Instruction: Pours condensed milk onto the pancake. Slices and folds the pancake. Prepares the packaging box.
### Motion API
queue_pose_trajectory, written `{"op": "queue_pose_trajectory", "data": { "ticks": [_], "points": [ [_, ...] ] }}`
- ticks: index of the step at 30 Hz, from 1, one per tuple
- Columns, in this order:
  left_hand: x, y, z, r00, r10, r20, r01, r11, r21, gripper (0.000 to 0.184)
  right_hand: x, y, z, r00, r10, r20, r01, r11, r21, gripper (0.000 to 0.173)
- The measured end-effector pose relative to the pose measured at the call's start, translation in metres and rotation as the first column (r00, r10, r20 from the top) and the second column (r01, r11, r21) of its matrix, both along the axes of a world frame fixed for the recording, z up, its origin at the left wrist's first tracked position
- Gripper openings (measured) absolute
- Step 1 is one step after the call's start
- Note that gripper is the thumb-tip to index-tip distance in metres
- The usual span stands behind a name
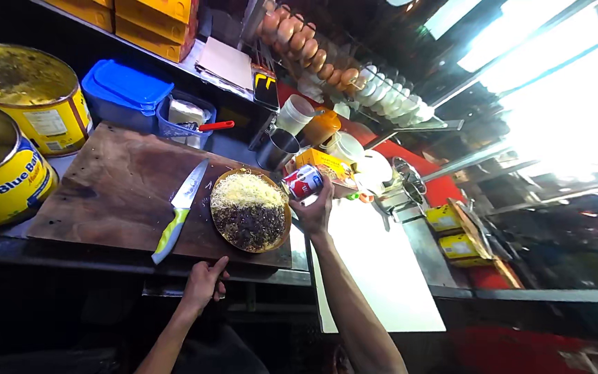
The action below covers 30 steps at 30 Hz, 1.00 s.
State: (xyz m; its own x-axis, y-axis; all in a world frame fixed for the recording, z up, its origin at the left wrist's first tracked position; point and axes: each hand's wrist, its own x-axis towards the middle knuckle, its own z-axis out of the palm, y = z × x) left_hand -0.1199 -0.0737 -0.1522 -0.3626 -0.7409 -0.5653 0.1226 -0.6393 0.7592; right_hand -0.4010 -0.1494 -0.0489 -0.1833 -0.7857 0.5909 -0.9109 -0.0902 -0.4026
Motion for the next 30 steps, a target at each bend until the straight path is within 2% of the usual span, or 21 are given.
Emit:
{"op": "queue_pose_trajectory", "data": {
  "ticks": [9, 13, 15, 18, 21, 23, 24, 25, 26, 28, 29, 30],
  "points": [
    [0.002, 0.000, 0.001, 1.000, -0.002, -0.014, 0.002, 1.000, -0.010, 0.038, 0.030, -0.063, -0.006, 0.992, 0.081, -0.101, -0.079, 0.997, 0.023, 0.100],
    [0.003, 0.002, -0.002, 1.000, -0.018, -0.023, 0.017, 1.000, -0.018, 0.041, 0.066, -0.055, 0.007, 0.973, 0.190, -0.128, -0.188, 0.982, 0.026, 0.097],
    [0.003, 0.002, 0.000, 1.000, -0.018, -0.020, 0.018, 1.000, -0.001, 0.040, 0.075, -0.050, 0.036, 0.944, 0.273, -0.185, -0.271, 0.962, 0.034, 0.094],
    [0.003, 0.002, 0.000, 1.000, -0.013, -0.007, 0.013, 1.000, 0.000, 0.039, 0.081, -0.043, 0.122, 0.888, 0.314, -0.336, -0.312, 0.948, 0.061, 0.092],
    [0.002, 0.002, -0.002, 1.000, -0.015, -0.006, 0.015, 1.000, 0.005, 0.039, 0.084, -0.043, 0.209, 0.861, 0.236, -0.450, -0.317, 0.942, -0.113, 0.090],
    [0.002, 0.002, -0.002, 1.000, -0.007, -0.013, 0.007, 1.000, 0.012, 0.040, 0.083, -0.042, 0.227, 0.901, 0.182, -0.394, -0.278, 0.940, -0.200, 0.093],
    [0.002, 0.002, -0.002, 1.000, -0.006, -0.016, 0.006, 1.000, 0.016, 0.040, 0.081, -0.041, 0.211, 0.933, 0.184, -0.308, -0.266, 0.931, -0.250, 0.096],
    [0.002, 0.002, -0.002, 1.000, -0.010, -0.017, 0.010, 1.000, 0.017, 0.040, 0.079, -0.039, 0.177, 0.956, 0.211, -0.203, -0.262, 0.926, -0.272, 0.101],
    [0.002, 0.001, -0.001, 1.000, -0.019, -0.015, 0.019, 1.000, 0.014, 0.040, 0.076, -0.038, 0.130, 0.967, 0.235, -0.096, -0.251, 0.941, -0.225, 0.104],
    [0.003, 0.002, -0.003, 0.999, -0.031, -0.014, 0.031, 1.000, 0.000, 0.041, 0.064, -0.047, 0.040, 0.965, 0.259, -0.036, -0.261, 0.958, -0.121, 0.100],
    [0.003, 0.004, -0.003, 0.999, -0.034, -0.019, 0.034, 0.999, -0.008, 0.040, 0.055, -0.048, 0.020, 0.968, 0.249, -0.038, -0.251, 0.967, -0.048, 0.097],
    [0.004, 0.001, -0.002, 0.999, -0.033, -0.020, 0.033, 0.999, -0.017, 0.040, 0.047, -0.050, 0.026, 0.970, 0.237, -0.057, -0.237, 0.971, 0.011, 0.095]
  ]
}}
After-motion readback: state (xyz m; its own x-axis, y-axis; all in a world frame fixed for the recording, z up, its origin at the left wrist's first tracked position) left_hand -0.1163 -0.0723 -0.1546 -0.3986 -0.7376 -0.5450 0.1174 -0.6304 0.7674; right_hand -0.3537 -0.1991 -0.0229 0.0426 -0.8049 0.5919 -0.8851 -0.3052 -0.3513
